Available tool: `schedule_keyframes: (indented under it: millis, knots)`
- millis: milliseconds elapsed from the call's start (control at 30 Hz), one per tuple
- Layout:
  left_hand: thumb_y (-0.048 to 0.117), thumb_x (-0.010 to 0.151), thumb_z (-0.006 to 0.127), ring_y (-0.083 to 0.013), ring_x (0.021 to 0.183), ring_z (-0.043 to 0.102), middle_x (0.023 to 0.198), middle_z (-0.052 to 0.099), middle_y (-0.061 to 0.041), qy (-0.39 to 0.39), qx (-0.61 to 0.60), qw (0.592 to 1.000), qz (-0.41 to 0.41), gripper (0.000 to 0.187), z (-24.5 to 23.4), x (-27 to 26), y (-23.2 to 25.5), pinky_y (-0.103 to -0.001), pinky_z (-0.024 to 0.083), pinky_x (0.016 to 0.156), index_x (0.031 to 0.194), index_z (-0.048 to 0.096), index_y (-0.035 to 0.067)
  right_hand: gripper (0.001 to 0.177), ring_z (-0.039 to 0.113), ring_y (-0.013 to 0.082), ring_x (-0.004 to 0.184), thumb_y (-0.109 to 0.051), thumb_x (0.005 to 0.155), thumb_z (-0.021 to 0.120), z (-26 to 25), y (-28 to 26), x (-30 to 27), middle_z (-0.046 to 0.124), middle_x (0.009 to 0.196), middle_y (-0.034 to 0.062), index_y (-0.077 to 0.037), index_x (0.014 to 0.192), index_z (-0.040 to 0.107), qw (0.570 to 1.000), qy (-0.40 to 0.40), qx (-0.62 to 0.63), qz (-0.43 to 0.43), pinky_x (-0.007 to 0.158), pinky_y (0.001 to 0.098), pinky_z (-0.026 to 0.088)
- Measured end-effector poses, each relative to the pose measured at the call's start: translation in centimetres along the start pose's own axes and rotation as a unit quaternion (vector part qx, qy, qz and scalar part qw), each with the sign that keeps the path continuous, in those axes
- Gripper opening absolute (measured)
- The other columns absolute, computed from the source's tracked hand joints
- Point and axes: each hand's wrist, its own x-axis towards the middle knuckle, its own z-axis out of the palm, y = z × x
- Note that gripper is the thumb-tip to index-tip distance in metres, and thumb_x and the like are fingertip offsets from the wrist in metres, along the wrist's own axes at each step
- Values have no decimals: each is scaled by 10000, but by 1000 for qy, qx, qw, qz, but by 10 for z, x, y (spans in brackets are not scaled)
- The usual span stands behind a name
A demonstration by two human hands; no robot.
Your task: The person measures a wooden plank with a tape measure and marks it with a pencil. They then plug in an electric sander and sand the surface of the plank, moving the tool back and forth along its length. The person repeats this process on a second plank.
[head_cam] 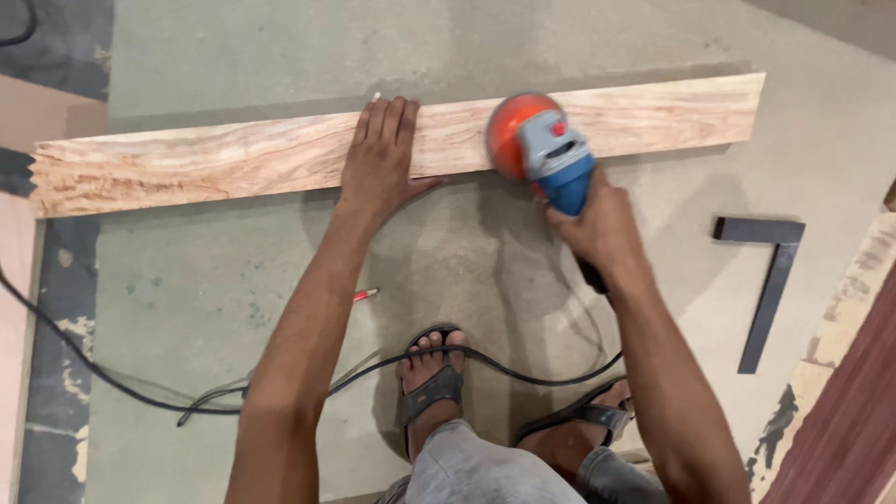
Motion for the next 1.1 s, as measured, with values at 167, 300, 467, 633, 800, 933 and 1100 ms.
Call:
schedule_keyframes:
  millis: [167, 300, 467, 633, 800, 933, 1100]
  knots:
    - [620, 647, 913, -425, 1401, 406, 1463, 472, -228, 5, 4, 1000, -5, 1186, -29, -38, -42, -538, 297, 1222, 1490, 415, -49, 721, 701, 497, 860, -296, 715, 834, 31, -69, -24, 700, 902, 345, 109, 1229, 533, 996, -71, -40, -44, 780, 525, 568]
    - [607, 629, 910, -435, 1422, 398, 1487, 473, -207, -14, 22, 999, -32, 1170, -52, -64, -69, -529, 323, 1216, 1497, 439, -19, 685, 698, 502, 836, -303, 713, 837, 44, -85, -28, 704, 884, 336, 90, 1191, 544, 993, -89, -62, -54, 781, 535, 558]
    - [617, 711, 830, -412, 1465, 323, 1548, 386, -233, -53, 44, 997, -37, 1151, -70, -79, -84, -516, 262, 1242, 1524, 362, -50, 683, 727, 458, 869, -282, 723, 843, 26, -48, -18, 710, 932, 329, 81, 1223, 552, 999, -38, -13, -4, 781, 501, 585]
    - [580, 849, 714, -367, 1512, 205, 1625, 256, -260, -42, 24, 999, -19, 1061, -32, -65, -43, -506, 185, 1218, 1559, 270, -72, 671, 754, 408, 863, -277, 724, 831, 3, -28, 0, 725, 955, 298, 84, 1217, 554, 997, -14, 16, 71, 775, 478, 604]
    - [416, 973, 706, -331, 1578, 253, 1672, 323, -203, 23, 55, 998, -25, 852, -11, -88, -29, -478, 218, 1295, 1598, 329, -23, 657, 718, 455, 893, -260, 722, 838, 28, -56, 8, 707, 960, 324, 87, 1201, 551, 1000, -2, 8, -28, 777, 500, 577]
    - [360, 981, 700, -331, 1575, 287, 1666, 347, -211, 35, 55, 997, -40, 792, -8, -99, -34, -484, 236, 1294, 1587, 369, -28, 668, 703, 477, 915, -287, 725, 822, 47, -94, 7, 706, 952, 329, 75, 1209, 536, 998, -48, -20, -33, 815, 512, 565]
    - [376, 994, 698, -351, 1569, 272, 1664, 336, -223, 35, 43, 996, -63, 790, -6, -90, -16, -490, 237, 1281, 1578, 373, -44, 688, 698, 484, 889, -275, 731, 820, 46, -79, 4, 704, 931, 330, 78, 1244, 530, 1000, -25, -16, -11, 787, 531, 558]
